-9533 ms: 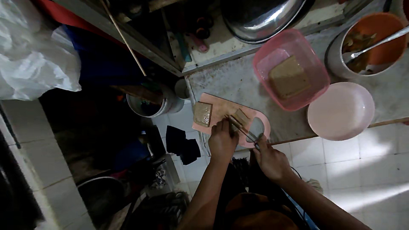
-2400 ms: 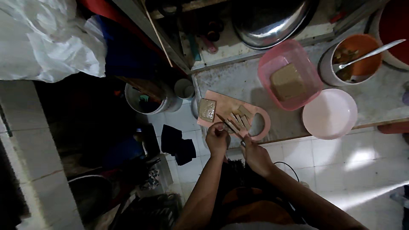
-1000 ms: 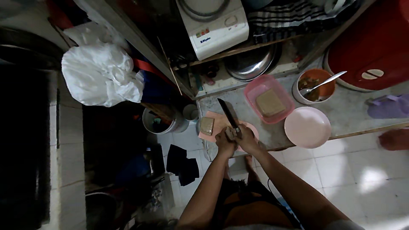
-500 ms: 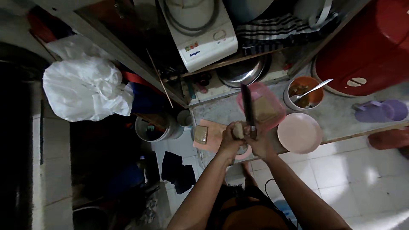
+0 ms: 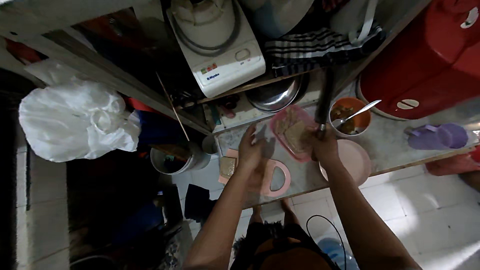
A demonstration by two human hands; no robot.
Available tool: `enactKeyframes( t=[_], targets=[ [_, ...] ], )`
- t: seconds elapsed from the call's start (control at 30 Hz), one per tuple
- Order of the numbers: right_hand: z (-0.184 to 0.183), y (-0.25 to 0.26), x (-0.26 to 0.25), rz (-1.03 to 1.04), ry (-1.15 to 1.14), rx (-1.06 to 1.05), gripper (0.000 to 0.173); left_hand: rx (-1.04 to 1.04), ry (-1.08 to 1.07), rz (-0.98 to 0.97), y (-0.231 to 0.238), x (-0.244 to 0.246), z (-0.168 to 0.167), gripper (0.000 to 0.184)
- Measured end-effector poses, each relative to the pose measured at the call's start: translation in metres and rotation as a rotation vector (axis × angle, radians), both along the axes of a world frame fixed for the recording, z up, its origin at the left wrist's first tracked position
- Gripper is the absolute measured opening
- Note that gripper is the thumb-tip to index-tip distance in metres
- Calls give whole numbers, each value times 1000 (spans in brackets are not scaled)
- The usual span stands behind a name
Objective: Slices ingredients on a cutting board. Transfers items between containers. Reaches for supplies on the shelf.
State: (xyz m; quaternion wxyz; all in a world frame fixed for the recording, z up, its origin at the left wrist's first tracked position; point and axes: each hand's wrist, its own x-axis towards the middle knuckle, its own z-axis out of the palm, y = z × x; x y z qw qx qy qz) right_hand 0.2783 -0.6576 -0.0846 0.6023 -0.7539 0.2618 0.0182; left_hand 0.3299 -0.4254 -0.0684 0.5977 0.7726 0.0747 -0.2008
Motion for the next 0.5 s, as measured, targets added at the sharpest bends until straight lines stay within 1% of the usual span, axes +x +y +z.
enactKeyframes(
  t=[0.07,0.1,0.17,0.23,0.3,0.33,0.5],
  targets=[
    [3,-8,-17,-20,6,-20,46,270,-96,25,43,-23,-9,57],
    [3,-12,-26,-29,8,-27,44,419,-116,60,62,-36,-16,61],
    [1,-14,-45,-47,-4,-27,42,629,-110,156,90,-61,-31,78],
    [-2,-12,-62,-46,-23,-24,38,775,-57,189,99,-78,-43,97],
    [-1,-6,-75,-22,-41,-12,35,813,-7,181,100,-88,-53,106],
    [0,-3,-81,-2,-34,-11,35,800,-6,190,99,-91,-59,105],
    [-7,11,-107,132,-20,-79,38,793,-79,192,99,-91,-79,90]
  ],
)
